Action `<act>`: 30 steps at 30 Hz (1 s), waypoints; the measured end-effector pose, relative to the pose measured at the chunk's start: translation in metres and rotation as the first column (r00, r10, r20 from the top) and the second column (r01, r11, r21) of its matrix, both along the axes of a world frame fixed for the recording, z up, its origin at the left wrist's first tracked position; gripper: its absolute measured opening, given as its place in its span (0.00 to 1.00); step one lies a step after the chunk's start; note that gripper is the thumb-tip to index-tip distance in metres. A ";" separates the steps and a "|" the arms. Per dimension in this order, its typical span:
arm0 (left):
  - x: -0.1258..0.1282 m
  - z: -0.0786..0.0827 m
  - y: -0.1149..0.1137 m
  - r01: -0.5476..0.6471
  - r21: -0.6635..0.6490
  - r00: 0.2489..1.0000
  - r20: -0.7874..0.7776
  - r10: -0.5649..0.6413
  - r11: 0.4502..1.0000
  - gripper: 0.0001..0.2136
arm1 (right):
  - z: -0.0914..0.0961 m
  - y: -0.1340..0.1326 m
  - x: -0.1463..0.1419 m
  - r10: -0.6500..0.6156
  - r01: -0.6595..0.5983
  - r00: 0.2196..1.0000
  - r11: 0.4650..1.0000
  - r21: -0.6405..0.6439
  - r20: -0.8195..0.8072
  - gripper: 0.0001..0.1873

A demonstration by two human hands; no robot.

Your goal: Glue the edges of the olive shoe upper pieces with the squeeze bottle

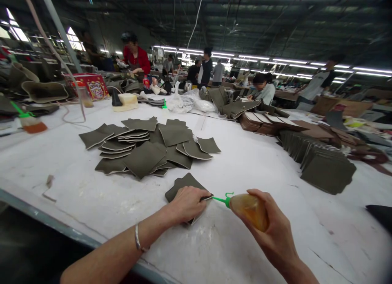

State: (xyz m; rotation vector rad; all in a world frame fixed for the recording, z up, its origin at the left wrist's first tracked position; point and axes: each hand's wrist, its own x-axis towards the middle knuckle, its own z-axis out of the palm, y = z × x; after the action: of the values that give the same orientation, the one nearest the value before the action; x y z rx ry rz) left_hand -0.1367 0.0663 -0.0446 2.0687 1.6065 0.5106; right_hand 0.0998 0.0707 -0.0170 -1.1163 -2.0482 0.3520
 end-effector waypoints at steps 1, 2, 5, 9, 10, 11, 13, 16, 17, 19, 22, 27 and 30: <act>0.001 0.000 0.000 0.003 0.001 1.000 -0.004 -0.003 1.000 0.21 | 0.002 -0.001 0.000 0.046 -0.047 0.999 0.999 0.028 0.029 0.22; 0.001 -0.001 0.000 0.007 0.005 1.000 -0.010 -0.007 1.000 0.21 | 0.003 -0.001 0.000 0.085 -0.088 0.995 0.995 0.048 0.056 0.21; 0.002 -0.002 0.001 0.018 0.021 0.999 -0.032 -0.017 1.000 0.21 | 0.007 -0.002 -0.001 0.151 -0.158 0.984 0.985 0.066 0.099 0.20; 0.003 -0.002 0.001 0.017 0.007 0.999 -0.051 -0.017 1.000 0.22 | 0.005 0.002 0.001 0.156 -0.160 0.985 0.986 0.046 0.067 0.20; 0.003 -0.001 0.001 0.016 -0.002 0.998 -0.053 -0.016 1.000 0.22 | 0.003 0.003 0.003 0.154 -0.157 0.986 0.987 0.041 0.058 0.20; 0.003 -0.001 0.002 0.014 -0.013 0.998 -0.054 -0.014 1.000 0.22 | 0.001 0.004 0.005 0.148 -0.150 0.988 0.988 0.035 0.051 0.20; 0.004 0.000 0.002 0.009 -0.025 0.999 -0.053 -0.011 1.000 0.22 | -0.003 0.006 0.010 0.104 -0.104 0.994 0.994 0.010 0.038 0.22; 0.004 0.001 0.004 0.010 -0.032 0.999 -0.041 -0.011 0.999 0.22 | -0.009 0.007 0.015 -0.033 0.030 0.999 0.995 -0.096 -0.026 0.30; 0.004 0.001 0.004 0.014 -0.033 0.999 -0.032 -0.015 0.999 0.22 | -0.010 0.008 0.016 -0.086 0.074 0.994 0.985 -0.158 -0.068 0.31; 0.003 0.001 0.006 0.020 -0.041 1.000 -0.016 -0.021 0.999 0.21 | -0.012 0.011 0.017 -0.185 0.122 0.965 0.945 -0.304 -0.187 0.30; 0.002 0.000 0.009 0.026 -0.056 1.000 0.001 -0.026 0.998 0.22 | -0.017 0.017 0.020 -0.301 0.024 0.843 0.849 -0.527 -0.446 0.29; 0.002 -0.001 0.011 0.017 -0.058 1.000 0.011 -0.016 0.998 0.22 | -0.026 0.024 0.028 -0.500 -0.269 0.524 0.671 -0.691 -0.690 0.26; 0.003 0.001 0.009 0.012 -0.064 1.000 -0.001 -0.012 0.998 0.22 | -0.026 0.023 0.031 -0.634 -0.327 0.387 0.585 -0.742 -0.670 0.21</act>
State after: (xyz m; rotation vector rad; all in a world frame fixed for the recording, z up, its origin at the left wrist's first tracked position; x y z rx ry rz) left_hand -0.1339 0.0755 -0.0436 2.0304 1.5893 0.4477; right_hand 0.1305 0.0942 -0.0430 -1.1704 -0.5990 1.5505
